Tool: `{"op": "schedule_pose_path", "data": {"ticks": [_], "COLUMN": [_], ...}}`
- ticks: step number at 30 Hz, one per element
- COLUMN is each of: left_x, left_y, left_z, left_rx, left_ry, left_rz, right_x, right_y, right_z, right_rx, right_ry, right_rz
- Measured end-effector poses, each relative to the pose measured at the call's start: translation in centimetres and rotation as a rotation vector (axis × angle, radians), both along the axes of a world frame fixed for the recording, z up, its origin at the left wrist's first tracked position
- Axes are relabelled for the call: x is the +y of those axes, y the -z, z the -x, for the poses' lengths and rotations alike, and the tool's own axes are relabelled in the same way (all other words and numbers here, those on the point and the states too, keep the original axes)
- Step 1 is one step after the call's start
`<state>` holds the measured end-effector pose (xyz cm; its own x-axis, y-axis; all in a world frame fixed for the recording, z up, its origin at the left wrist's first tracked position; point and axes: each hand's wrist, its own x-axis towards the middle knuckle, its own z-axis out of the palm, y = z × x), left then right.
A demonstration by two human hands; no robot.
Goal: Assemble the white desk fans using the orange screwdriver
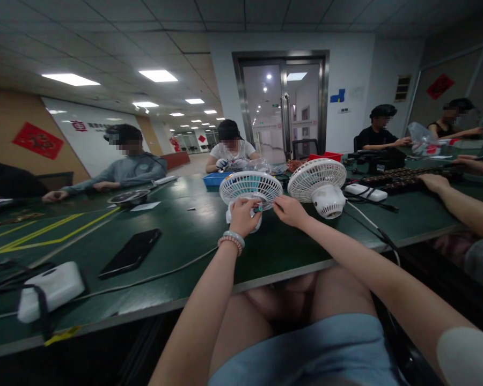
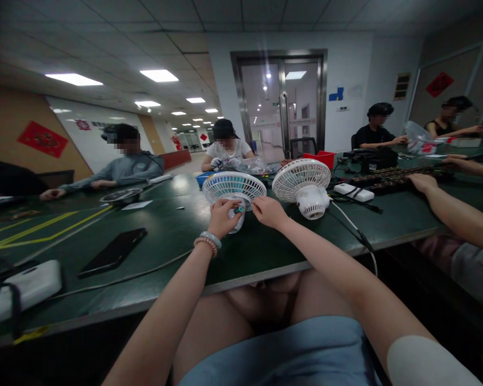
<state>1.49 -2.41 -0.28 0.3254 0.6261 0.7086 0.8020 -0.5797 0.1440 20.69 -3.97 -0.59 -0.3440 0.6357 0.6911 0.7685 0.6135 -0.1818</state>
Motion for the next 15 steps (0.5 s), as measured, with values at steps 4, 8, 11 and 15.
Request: {"op": "schedule_pose_path", "data": {"ticks": [4, 8, 11, 15], "left_x": [0.2, 1.5, 3.2, 5.0], "left_y": [0.0, 0.3, 0.8, 1.9], "left_z": [0.3, 1.5, 3.5, 6.1], "left_rx": [-0.160, -0.535, -0.644, -0.581], "left_ry": [0.093, -0.051, -0.503, -0.649], "left_rz": [0.059, 0.101, 0.187, 0.493], "right_x": [2.3, 3.3, 2.9, 2.3], "right_y": [-1.0, 0.0, 1.3, 2.1], "right_z": [2.7, 4.6, 4.7, 4.0], "right_rx": [0.140, 0.320, 0.312, 0.381], "right_ry": [-0.014, 0.002, 0.009, -0.066], "right_rz": [0.164, 0.308, 0.355, 0.404]}}
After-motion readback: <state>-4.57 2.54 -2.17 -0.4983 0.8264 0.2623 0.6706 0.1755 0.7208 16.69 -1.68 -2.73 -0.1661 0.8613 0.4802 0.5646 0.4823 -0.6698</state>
